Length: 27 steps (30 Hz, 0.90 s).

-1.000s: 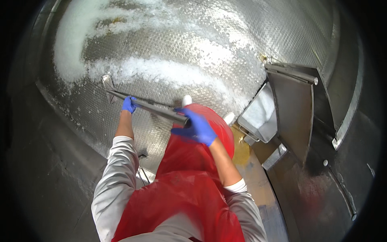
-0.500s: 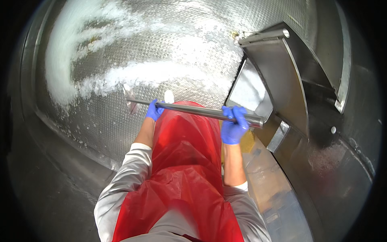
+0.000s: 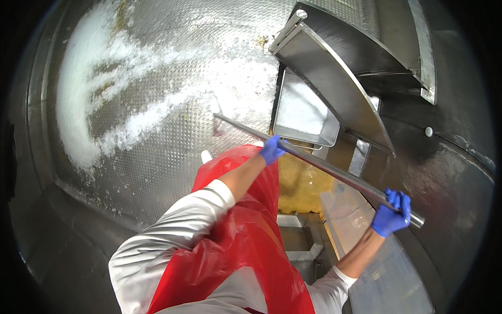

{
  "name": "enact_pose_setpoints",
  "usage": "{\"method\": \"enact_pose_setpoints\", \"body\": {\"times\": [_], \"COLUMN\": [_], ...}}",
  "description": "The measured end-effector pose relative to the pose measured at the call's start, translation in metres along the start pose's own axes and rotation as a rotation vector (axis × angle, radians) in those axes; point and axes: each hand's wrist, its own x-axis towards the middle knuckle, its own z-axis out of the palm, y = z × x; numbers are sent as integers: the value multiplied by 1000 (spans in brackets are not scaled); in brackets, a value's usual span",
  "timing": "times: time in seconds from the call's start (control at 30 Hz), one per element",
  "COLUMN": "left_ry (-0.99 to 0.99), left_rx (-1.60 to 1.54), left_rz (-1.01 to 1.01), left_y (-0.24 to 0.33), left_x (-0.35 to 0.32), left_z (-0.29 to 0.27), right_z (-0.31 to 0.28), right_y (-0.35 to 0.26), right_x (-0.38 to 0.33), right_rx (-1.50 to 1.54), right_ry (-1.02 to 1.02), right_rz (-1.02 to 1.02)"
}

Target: The person opens a door, moves a metal bin into a large stainless steel tank, and uses a long-handled squeegee to push soapy water across the tank floor. The person repeatedly sweeps the liquid toward a drain area.

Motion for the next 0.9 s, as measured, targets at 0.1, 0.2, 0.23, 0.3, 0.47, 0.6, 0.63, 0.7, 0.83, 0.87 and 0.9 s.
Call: {"method": "enact_pose_setpoints", "body": {"times": [0.1,0.2,0.23,0.3,0.47,0.6,0.63,0.7,0.83,0.87,0.9], "left_ry": [-94,-223,-205,-162,-195,-173,-138,100,451,466,406], "left_rx": [116,35,-5,-73,-18,227,312,35,-43,-148,-187], "left_rz": [-197,-223,-228,-259,-214,84,189,152,458,528,547], "left_y": [-49,-72,-74,-74,-17,101,141,231,419,472,523], "left_x": [-48,-18,-18,-38,-93,-130,-148,-155,-163,-179,-206], "left_z": [91,134,148,174,156,69,48,-18,-216,-268,-318], "right_z": [-11,34,53,60,89,125,136,172,265,288,329], "right_y": [-64,-93,-96,-110,-119,-41,-5,91,306,358,398], "right_x": [-12,-8,-11,-16,-28,-5,-2,-8,-103,-139,-189], "right_rx": [-76,-150,-159,-171,-140,-42,17,101,223,302,118], "right_ry": [2,-200,-205,-361,-235,-311,-326,-387,-351,-469,-383], "right_rz": [-126,-287,-338,-397,-428,-241,-132,86,460,567,569]}}
